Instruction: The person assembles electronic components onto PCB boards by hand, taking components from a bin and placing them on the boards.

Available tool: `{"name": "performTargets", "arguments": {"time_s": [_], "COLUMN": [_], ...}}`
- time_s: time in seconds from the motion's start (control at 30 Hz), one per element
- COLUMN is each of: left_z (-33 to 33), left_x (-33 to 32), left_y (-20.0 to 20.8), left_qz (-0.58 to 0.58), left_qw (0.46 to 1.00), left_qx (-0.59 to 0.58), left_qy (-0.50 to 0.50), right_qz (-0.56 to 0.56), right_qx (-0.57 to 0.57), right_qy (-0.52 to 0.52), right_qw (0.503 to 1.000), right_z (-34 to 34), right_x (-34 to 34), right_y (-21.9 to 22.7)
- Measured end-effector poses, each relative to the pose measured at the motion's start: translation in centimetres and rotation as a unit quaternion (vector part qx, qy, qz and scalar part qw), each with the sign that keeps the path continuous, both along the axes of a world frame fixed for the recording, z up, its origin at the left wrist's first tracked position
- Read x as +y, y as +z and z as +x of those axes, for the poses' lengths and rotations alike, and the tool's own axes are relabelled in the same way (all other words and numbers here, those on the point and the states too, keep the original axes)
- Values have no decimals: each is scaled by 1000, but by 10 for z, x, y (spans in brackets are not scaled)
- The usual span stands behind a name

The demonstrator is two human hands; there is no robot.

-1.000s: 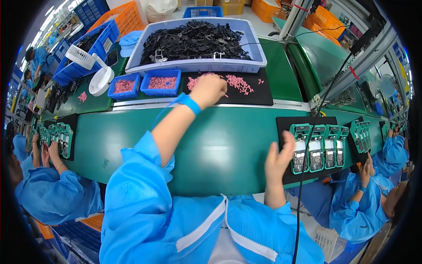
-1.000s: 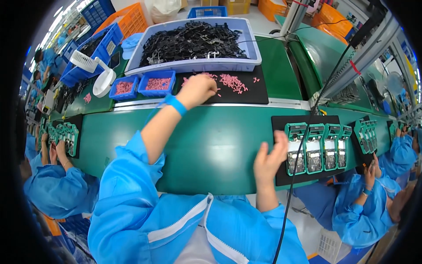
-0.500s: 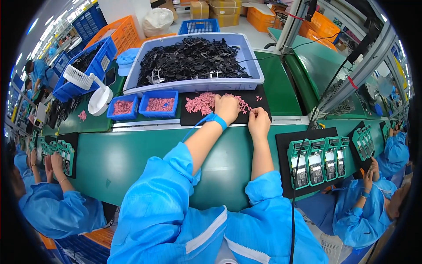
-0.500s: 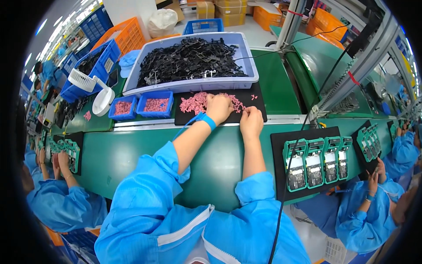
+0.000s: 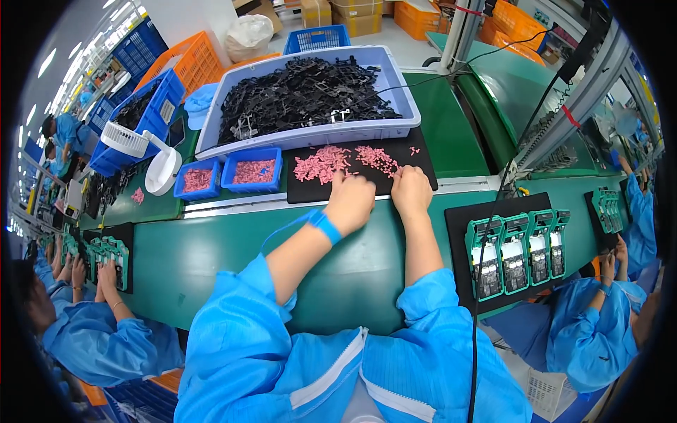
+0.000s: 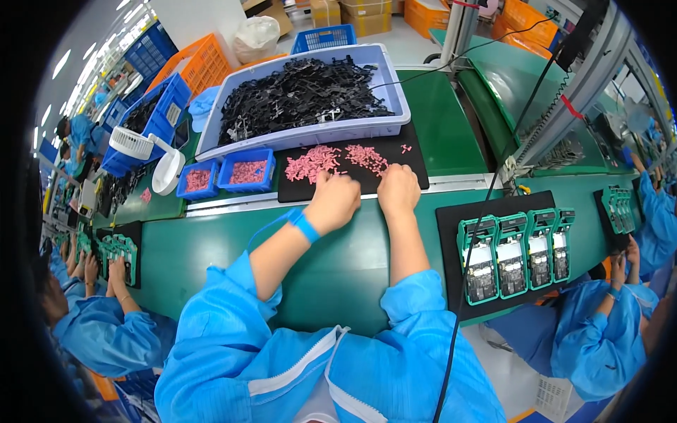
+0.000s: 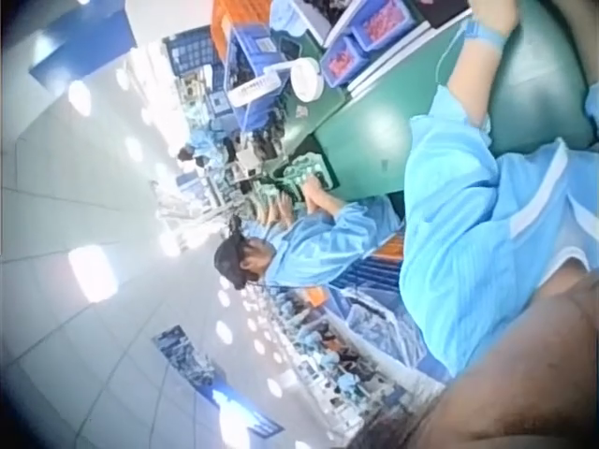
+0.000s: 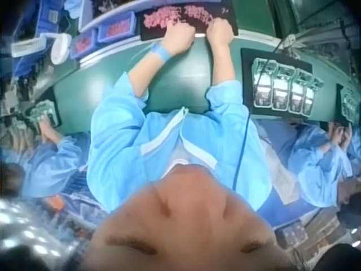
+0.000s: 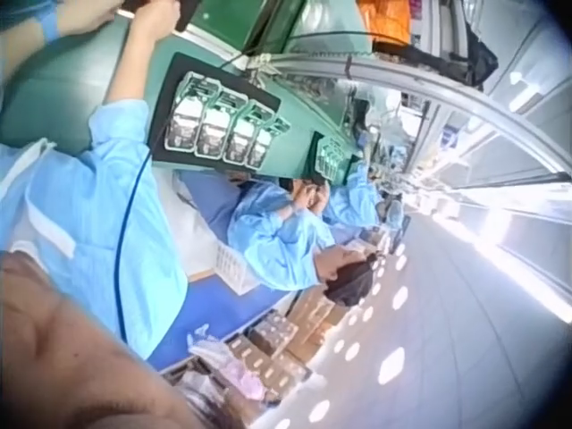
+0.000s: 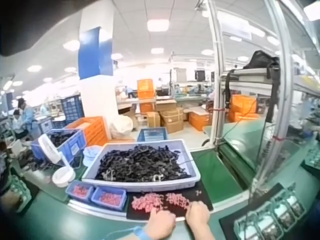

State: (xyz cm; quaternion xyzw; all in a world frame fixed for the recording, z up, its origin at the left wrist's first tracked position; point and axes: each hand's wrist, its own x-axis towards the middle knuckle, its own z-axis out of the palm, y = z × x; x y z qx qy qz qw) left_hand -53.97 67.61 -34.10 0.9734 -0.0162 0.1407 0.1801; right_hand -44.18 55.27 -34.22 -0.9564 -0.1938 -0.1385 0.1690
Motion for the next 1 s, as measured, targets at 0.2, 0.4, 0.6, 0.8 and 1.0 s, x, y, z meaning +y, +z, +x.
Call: {"name": "performTargets", "arguments": {"time_s": [0.2, 0.4, 0.6, 0.8, 1.0], "left_z": [-135, -243, -276, -283, -289], "left_x": [1, 4, -8, -17, -13], "left_y": [-12, -2, -18, -32, -35], "left_qz": [27, 9, 5, -59, -55], "left_qw": [996, 991, 975, 968, 968], "left_qx": [80, 98, 21, -56, -50], "left_qy": [-30, 92, 220, 236, 238], "right_qz": [6, -7, -16, -6, -53], "right_qx": [7, -19, -48, -57, 4], "right_qy": [18, 36, 56, 63, 87], "right_qw": [1000, 999, 997, 996, 995], "right_z": [-6, -2, 1, -5, -37], "right_x": [3, 0, -1, -6, 0], "right_y": [3, -2, -5, -3, -9]}}
